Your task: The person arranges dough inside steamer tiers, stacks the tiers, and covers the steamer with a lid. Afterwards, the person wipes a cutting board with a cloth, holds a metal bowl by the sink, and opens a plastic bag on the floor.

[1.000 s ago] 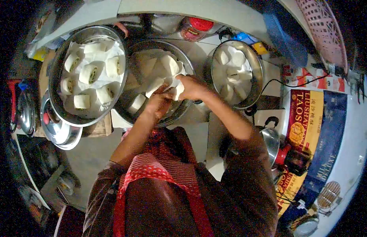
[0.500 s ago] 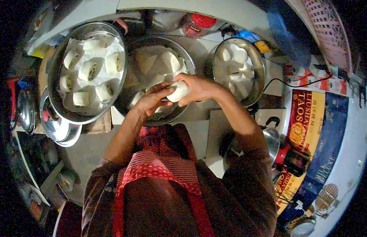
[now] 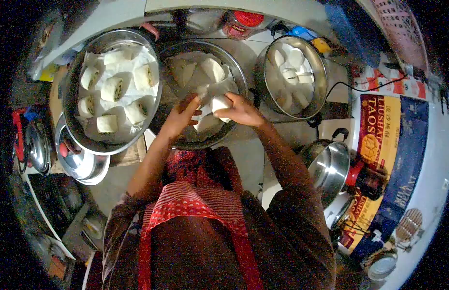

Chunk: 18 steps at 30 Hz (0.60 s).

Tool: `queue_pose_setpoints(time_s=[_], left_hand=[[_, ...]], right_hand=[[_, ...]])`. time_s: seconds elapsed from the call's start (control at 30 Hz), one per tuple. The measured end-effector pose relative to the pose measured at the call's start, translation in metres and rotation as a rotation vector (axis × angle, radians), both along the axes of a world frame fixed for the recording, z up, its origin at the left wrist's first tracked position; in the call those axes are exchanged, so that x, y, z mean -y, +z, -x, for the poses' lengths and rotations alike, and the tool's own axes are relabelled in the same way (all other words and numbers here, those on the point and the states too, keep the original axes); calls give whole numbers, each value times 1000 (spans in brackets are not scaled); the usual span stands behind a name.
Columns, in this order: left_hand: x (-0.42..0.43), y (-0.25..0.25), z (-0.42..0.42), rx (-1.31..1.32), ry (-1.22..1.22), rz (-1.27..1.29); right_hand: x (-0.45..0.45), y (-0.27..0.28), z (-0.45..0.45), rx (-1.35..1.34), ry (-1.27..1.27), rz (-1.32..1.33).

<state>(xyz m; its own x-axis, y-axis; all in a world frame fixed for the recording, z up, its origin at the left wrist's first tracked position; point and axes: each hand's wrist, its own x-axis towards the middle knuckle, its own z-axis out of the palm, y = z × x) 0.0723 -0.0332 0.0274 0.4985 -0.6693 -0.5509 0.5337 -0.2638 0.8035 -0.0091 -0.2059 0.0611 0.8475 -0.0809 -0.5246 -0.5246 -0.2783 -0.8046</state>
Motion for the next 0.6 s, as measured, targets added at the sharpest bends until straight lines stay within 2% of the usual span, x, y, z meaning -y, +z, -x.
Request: queue_pose_setpoints(time_s=[0.03,0.07,0.1,0.17,0.2,0.27,0.3,0.37,0.5,0.57,0.6], left_hand=[[-8,0,2,116,45,-15],[-19,1,5,129,5,8],[-27,1,10,127,-13,11],[-43,2,19,154,-98,134],[-49,8,21,188,-137,175],[-59,17,23,201,-194,189],[-64,20,24,212,-232,195],[-72,22,24,268,-233,211],[-85,21,20,306,-303,205],[-90,17,22,148,-211,253],[-91,20,21,151,-218,253]], right_hand=[[-3,-13,5,83,-189,-25],[6,-46,12,56,-182,152],[-2,-42,8,73,-244,215],[-6,-72,5,-40,-201,787],[-10,-76,-2,-43,-220,792],[-18,-82,-14,-263,-241,828],[-25,-82,-17,-263,-257,831],[-37,-79,-21,-311,-467,874],[-40,-89,-23,-332,-478,921],[-45,-82,-30,-493,-553,843],[-45,-79,-31,-492,-560,840]])
